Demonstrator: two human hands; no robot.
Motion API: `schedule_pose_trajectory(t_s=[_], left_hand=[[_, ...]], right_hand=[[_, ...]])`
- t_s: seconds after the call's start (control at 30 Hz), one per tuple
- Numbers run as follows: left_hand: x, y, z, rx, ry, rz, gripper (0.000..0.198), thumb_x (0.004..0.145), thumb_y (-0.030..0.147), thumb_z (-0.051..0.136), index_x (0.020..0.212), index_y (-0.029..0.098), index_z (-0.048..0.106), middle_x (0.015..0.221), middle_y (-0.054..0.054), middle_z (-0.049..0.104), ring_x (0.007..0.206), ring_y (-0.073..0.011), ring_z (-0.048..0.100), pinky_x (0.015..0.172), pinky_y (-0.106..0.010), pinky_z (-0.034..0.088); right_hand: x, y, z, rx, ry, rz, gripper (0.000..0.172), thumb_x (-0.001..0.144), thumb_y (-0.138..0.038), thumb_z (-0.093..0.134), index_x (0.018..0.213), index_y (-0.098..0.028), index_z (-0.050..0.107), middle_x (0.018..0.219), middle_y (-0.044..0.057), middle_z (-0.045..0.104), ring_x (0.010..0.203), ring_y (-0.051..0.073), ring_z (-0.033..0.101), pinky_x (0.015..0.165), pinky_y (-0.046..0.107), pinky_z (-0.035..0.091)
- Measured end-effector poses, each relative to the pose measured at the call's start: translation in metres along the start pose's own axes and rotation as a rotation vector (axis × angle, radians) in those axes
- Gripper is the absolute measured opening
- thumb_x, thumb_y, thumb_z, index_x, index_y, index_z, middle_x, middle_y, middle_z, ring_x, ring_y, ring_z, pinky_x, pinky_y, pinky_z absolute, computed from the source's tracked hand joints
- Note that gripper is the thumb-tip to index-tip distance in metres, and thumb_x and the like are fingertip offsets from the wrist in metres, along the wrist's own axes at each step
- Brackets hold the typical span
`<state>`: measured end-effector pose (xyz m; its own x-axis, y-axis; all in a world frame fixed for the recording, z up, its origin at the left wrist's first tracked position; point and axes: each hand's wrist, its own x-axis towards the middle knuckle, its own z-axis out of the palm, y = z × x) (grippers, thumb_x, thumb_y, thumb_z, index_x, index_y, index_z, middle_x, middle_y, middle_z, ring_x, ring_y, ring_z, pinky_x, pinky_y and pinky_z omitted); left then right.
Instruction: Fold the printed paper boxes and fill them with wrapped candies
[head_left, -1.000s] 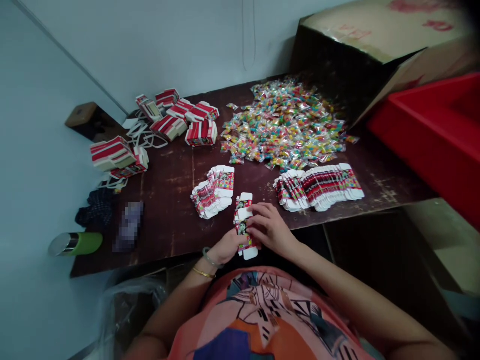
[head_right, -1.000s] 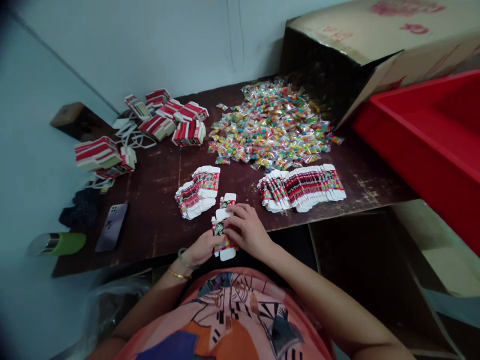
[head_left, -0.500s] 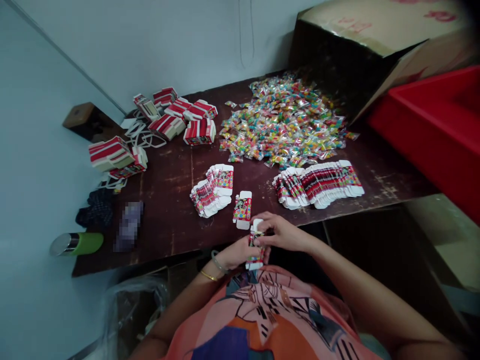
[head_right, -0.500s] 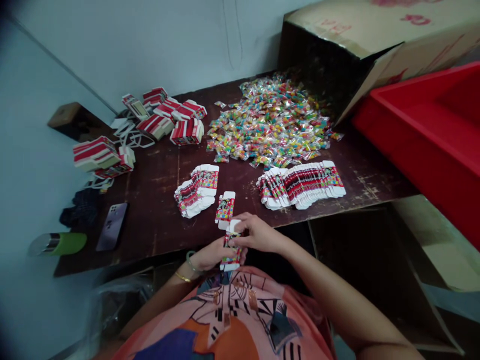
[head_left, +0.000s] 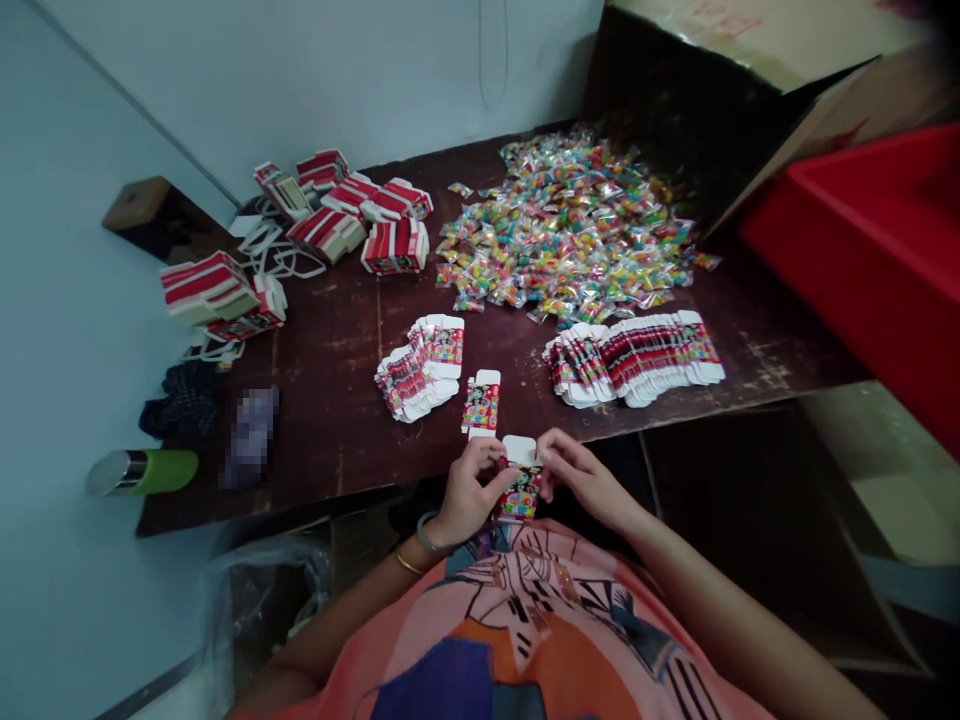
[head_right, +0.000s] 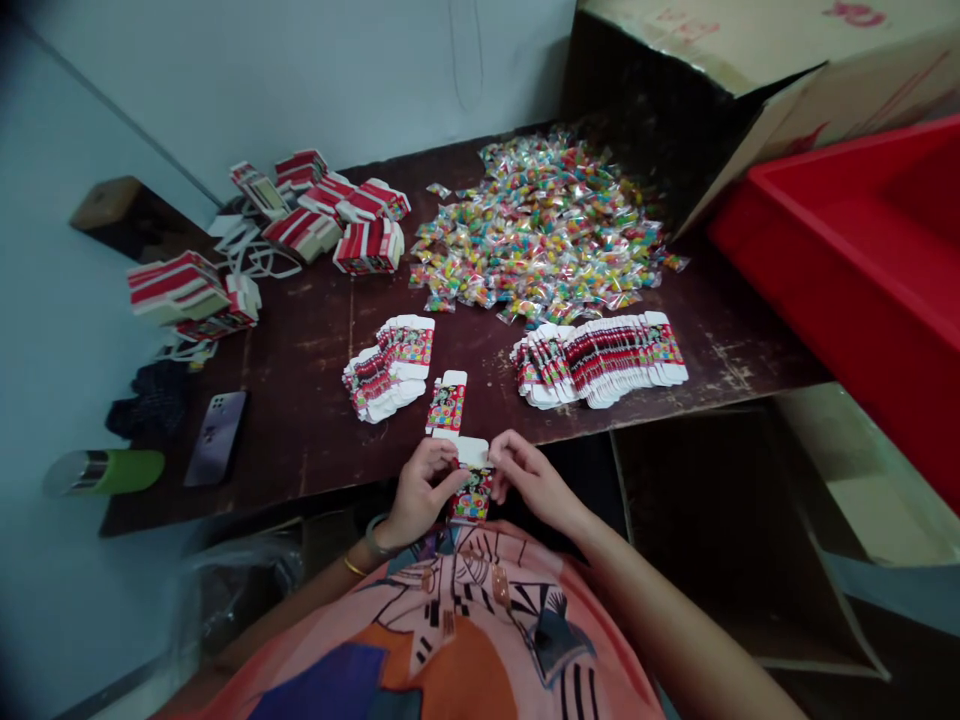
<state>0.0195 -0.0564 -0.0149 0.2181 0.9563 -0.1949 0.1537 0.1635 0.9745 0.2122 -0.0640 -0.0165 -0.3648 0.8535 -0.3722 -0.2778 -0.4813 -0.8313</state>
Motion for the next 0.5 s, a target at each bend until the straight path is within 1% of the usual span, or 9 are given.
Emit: schedule_pose_trajectory(t_s=[0.07, 0.13, 0.2, 0.27, 0.3, 0.37, 0.43, 0.47, 0.5], left_hand=[[-0.003, 0.003, -0.003, 0.101, -0.097, 0.038, 0.023, 0.080, 0.034, 0.065, 0.097, 0.019, 0.059, 0.084, -0.003, 0.062, 0.075, -0.0159, 0.058, 0.072, -0.027, 0.044], [-0.005, 0.006, -0.004, 0.135, -0.198, 0.096, 0.018, 0.085, 0.033, 0.058, 0.091, 0.018, 0.065, 0.085, -0.005, 0.063, 0.078, -0.0175, 0.058, 0.075, -0.028, 0.044], [-0.008, 0.009, -0.001, 0.090, -0.250, 0.109, 0.019, 0.087, 0.032, 0.054, 0.086, 0.017, 0.066, 0.085, -0.005, 0.063, 0.081, -0.0180, 0.058, 0.077, -0.029, 0.043], [-0.010, 0.009, 0.003, -0.022, -0.233, 0.033, 0.017, 0.085, 0.029, 0.057, 0.097, 0.018, 0.062, 0.084, -0.004, 0.061, 0.079, -0.0172, 0.057, 0.075, -0.028, 0.042], [-0.010, 0.007, 0.006, -0.089, -0.213, -0.029, 0.026, 0.081, 0.026, 0.060, 0.105, 0.019, 0.058, 0.084, -0.003, 0.061, 0.079, -0.0166, 0.056, 0.074, -0.027, 0.042], [-0.007, 0.001, 0.010, -0.235, -0.192, -0.175, 0.048, 0.075, 0.020, 0.064, 0.120, 0.020, 0.047, 0.086, -0.001, 0.061, 0.079, -0.0160, 0.056, 0.075, -0.027, 0.042], [-0.003, -0.007, 0.014, -0.388, -0.182, -0.302, 0.055, 0.073, 0.019, 0.061, 0.125, 0.021, 0.043, 0.089, -0.001, 0.063, 0.084, -0.0168, 0.057, 0.080, -0.028, 0.042], [-0.001, -0.011, 0.014, -0.460, -0.180, -0.351, 0.056, 0.073, 0.019, 0.060, 0.126, 0.021, 0.044, 0.092, -0.002, 0.064, 0.088, -0.0177, 0.058, 0.084, -0.030, 0.041], [0.000, -0.015, 0.015, -0.524, -0.180, -0.385, 0.055, 0.073, 0.019, 0.060, 0.126, 0.021, 0.046, 0.095, -0.003, 0.066, 0.092, -0.0186, 0.059, 0.087, -0.031, 0.041]], right_hand=[[0.001, 0.007, -0.005, 0.191, -0.069, 0.161, 0.025, 0.082, -0.039, 0.065, 0.088, -0.019, 0.052, 0.063, -0.006, 0.055, 0.052, 0.007, 0.053, 0.052, 0.019, 0.047], [0.003, 0.010, -0.009, 0.298, -0.152, 0.313, 0.029, 0.073, -0.030, 0.074, 0.092, -0.017, 0.055, 0.068, -0.005, 0.056, 0.050, 0.005, 0.051, 0.053, 0.018, 0.049], [0.006, 0.009, -0.011, 0.303, -0.208, 0.415, 0.033, 0.066, -0.023, 0.079, 0.091, -0.017, 0.057, 0.069, -0.005, 0.057, 0.048, 0.004, 0.050, 0.053, 0.018, 0.050], [0.008, 0.005, -0.010, 0.209, -0.222, 0.419, 0.033, 0.063, -0.023, 0.080, 0.087, -0.016, 0.058, 0.069, -0.005, 0.059, 0.051, 0.006, 0.053, 0.052, 0.020, 0.050], [0.009, 0.002, -0.008, 0.114, -0.203, 0.361, 0.031, 0.064, -0.025, 0.080, 0.085, -0.016, 0.059, 0.070, -0.004, 0.060, 0.054, 0.007, 0.055, 0.053, 0.021, 0.050], [0.009, -0.002, -0.003, -0.167, -0.138, 0.129, 0.024, 0.070, -0.029, 0.076, 0.086, -0.016, 0.063, 0.075, 0.000, 0.063, 0.064, 0.011, 0.059, 0.060, 0.025, 0.051], [0.007, -0.004, 0.002, -0.462, -0.096, -0.150, 0.018, 0.080, -0.033, 0.067, 0.088, -0.017, 0.068, 0.084, 0.004, 0.065, 0.077, 0.015, 0.061, 0.072, 0.029, 0.051], [0.007, -0.004, 0.005, -0.568, -0.091, -0.255, 0.020, 0.086, -0.034, 0.061, 0.088, -0.017, 0.070, 0.088, 0.005, 0.065, 0.083, 0.016, 0.061, 0.077, 0.030, 0.050], [0.007, -0.003, 0.007, -0.634, -0.091, -0.315, 0.025, 0.090, -0.036, 0.055, 0.087, -0.018, 0.072, 0.090, 0.006, 0.065, 0.085, 0.017, 0.061, 0.079, 0.031, 0.048]])
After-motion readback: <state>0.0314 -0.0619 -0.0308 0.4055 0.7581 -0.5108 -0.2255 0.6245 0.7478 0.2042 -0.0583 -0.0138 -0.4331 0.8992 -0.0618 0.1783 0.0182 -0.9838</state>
